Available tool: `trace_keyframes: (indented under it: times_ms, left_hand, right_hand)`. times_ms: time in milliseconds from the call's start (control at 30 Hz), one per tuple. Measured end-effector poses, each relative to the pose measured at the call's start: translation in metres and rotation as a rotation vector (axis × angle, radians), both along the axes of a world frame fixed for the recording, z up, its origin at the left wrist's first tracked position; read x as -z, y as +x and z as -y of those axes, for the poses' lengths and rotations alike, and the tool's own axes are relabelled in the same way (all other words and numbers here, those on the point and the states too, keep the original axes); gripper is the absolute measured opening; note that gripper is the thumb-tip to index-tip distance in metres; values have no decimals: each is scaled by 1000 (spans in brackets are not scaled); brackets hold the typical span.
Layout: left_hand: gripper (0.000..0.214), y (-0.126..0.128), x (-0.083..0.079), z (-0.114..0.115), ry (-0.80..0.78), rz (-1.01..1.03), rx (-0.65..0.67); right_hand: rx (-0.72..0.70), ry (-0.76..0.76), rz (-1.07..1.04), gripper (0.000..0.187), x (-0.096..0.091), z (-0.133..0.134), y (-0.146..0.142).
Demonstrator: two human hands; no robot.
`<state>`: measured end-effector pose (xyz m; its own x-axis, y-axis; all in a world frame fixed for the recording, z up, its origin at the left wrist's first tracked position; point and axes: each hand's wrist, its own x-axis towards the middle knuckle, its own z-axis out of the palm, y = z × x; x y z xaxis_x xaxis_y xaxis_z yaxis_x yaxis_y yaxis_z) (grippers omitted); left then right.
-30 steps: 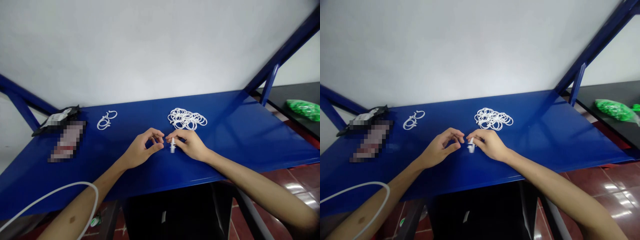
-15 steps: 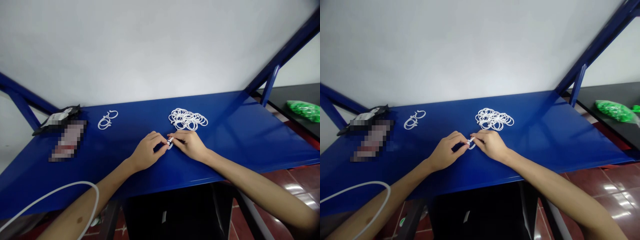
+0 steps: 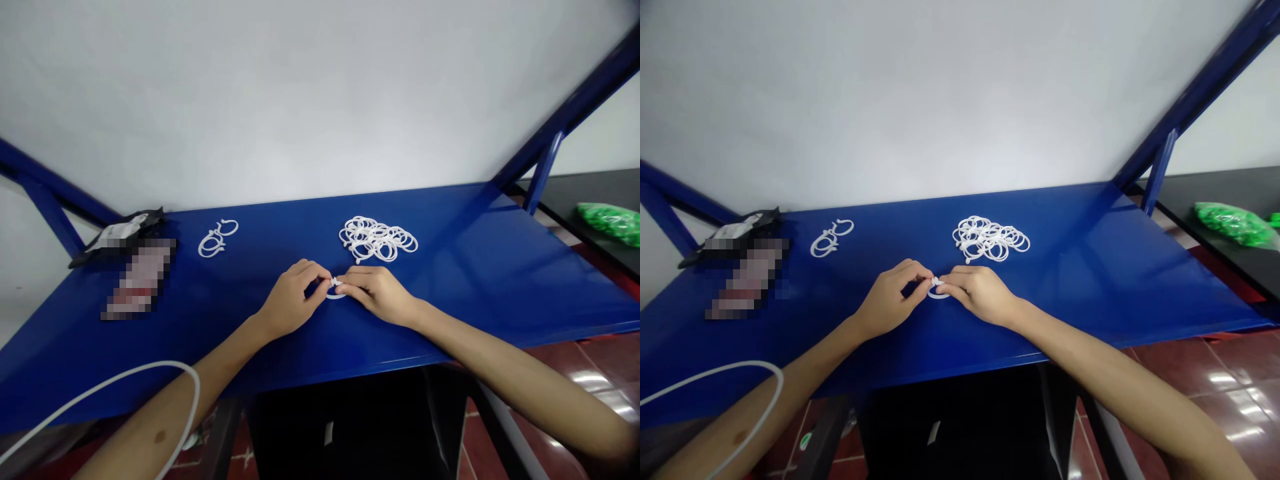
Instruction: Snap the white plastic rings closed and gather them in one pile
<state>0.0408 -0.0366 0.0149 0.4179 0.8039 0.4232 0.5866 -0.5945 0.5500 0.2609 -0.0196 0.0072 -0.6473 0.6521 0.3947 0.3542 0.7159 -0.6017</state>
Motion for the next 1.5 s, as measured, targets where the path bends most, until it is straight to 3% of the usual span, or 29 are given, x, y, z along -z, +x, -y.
trace_keyframes:
  times_ms: [300, 800, 1100, 1300, 1500]
  left_hand:
    - [16, 0, 3, 0, 71, -14, 99]
    - [12, -2, 8, 0, 105, 5, 126]
    - [14, -3, 0, -2, 74, -78, 147]
    - [12, -4, -3, -2, 135, -76, 98]
    - [12, -12, -5, -11, 205, -51, -72]
  right_hand:
    - [-19, 55, 56, 40, -2, 5, 2]
    - [-56, 196, 169, 48, -2, 5, 3]
    - [-97, 120, 150, 48, -5, 5, 3]
    - [-13, 20, 31, 35, -9, 3, 4]
    - [255, -28, -61, 23, -17, -6, 12]
